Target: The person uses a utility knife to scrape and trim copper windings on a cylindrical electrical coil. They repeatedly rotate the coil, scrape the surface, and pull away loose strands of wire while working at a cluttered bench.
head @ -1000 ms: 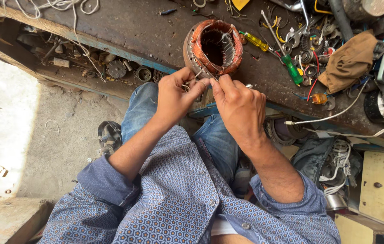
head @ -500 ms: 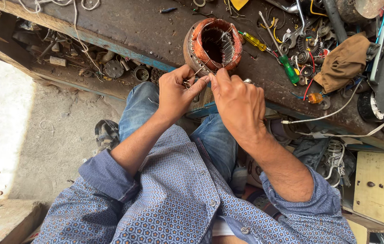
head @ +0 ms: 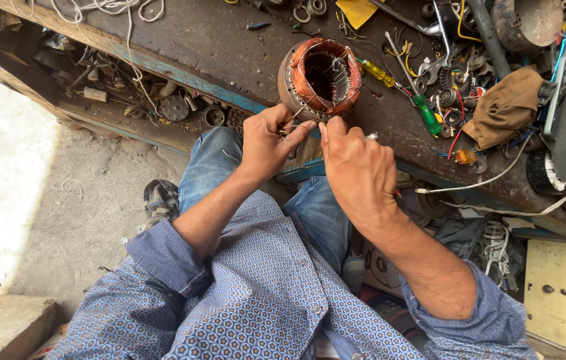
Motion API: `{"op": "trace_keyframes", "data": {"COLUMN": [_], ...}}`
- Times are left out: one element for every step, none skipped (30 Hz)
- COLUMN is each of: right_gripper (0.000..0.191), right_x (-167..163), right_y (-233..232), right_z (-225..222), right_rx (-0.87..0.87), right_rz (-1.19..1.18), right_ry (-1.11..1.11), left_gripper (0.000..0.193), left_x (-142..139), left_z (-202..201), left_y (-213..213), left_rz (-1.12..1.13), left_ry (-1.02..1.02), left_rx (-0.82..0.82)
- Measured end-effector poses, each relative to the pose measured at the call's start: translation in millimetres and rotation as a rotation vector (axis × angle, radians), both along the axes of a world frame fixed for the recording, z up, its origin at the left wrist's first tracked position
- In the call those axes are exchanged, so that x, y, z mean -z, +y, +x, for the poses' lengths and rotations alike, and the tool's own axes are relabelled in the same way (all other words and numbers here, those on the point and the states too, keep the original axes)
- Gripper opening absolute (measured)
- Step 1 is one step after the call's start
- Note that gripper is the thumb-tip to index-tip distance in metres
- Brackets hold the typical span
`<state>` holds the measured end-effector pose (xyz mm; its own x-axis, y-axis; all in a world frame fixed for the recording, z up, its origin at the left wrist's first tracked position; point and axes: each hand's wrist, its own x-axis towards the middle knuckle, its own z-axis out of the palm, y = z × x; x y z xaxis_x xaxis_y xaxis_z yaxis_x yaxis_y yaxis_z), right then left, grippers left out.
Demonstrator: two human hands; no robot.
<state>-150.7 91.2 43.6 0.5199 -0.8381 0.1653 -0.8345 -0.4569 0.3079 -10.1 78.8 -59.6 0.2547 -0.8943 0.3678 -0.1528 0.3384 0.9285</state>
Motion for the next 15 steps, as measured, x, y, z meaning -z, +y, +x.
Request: {"op": "trace_keyframes", "data": {"right_gripper": [0.031, 0.032, 0.031, 0.031, 0.030, 0.029, 0.029, 0.028, 0.028, 0.027, 0.027, 0.027, 0.028, 0.029, 0.031], "right_x": [-0.2, -0.7, -0.4, 0.4, 0.4, -0.1, -0.2, -0.2, -0.1, 0.0, 0.3, 0.5, 1.2, 4.4, 8.5], "right_y": [0.2, -0.1, -1.8, -3.3, -4.1, -5.4, -7.5, -9.6, -8.5, -8.0, -8.2, -7.3, -6.2, -7.6, -6.3], "right_z": [0.8, 1.5, 3.7, 6.5, 7.8, 8.1, 8.3, 7.7, 5.8, 3.0, -0.4, -5.6, -11.5, -15.3, -19.2], "right_rx": [0.012, 0.024, 0.009, -0.005, -0.018, -0.018, -0.021, -0.025, -0.016, -0.007, 0.002, 0.000, -0.002, -0.006, 0.019], "right_rz": [0.030, 0.059, 0.017, -0.022, -0.057, -0.044, -0.036, -0.027, -0.015, -0.010, 0.000, 0.035, 0.073, 0.096, 0.133], "right_ry": [0.004, 0.010, 0.014, 0.020, 0.027, 0.023, 0.018, 0.012, -0.005, -0.019, -0.032, -0.080, -0.131, -0.191, -0.256], "left_gripper": [0.050, 0.048, 0.047, 0.045, 0.043, 0.041, 0.040, 0.040, 0.040, 0.040, 0.039, 0.038, 0.037, 0.031, 0.026], "left_x": [0.5, 1.6, 3.1, 5.1, 7.8, 10.8, 14.3, 18.4, 22.8, 26.8, 28.5, 33.0, 35.4, 39.1, 41.8], "left_z": [-0.8, -1.7, -3.3, -4.9, -6.7, -8.0, -7.1, -3.4, 2.6, 9.4, 16.9, 24.0, 31.8, 40.2, 47.0], "left_y": [0.7, 1.5, 1.8, 2.9, 6.2, 9.5, 11.9, 16.1, 21.1, 21.4, 21.0, 26.0, 32.1, 36.7, 40.8], "left_rz": [0.006, -0.002, -0.014, -0.024, -0.045, -0.067, -0.094, -0.032, 0.030, 0.085, 0.065, 0.061, 0.060, 0.095, 0.119], "left_ry": [-0.007, -0.028, -0.046, -0.063, -0.094, -0.126, -0.160, -0.164, -0.167, -0.168, -0.218, -0.266, -0.318, -0.300, -0.281], "left_rx": [-0.005, -0.014, -0.025, -0.036, -0.058, -0.082, -0.108, -0.125, -0.138, -0.150, -0.143, -0.135, -0.125, -0.108, -0.098]}}
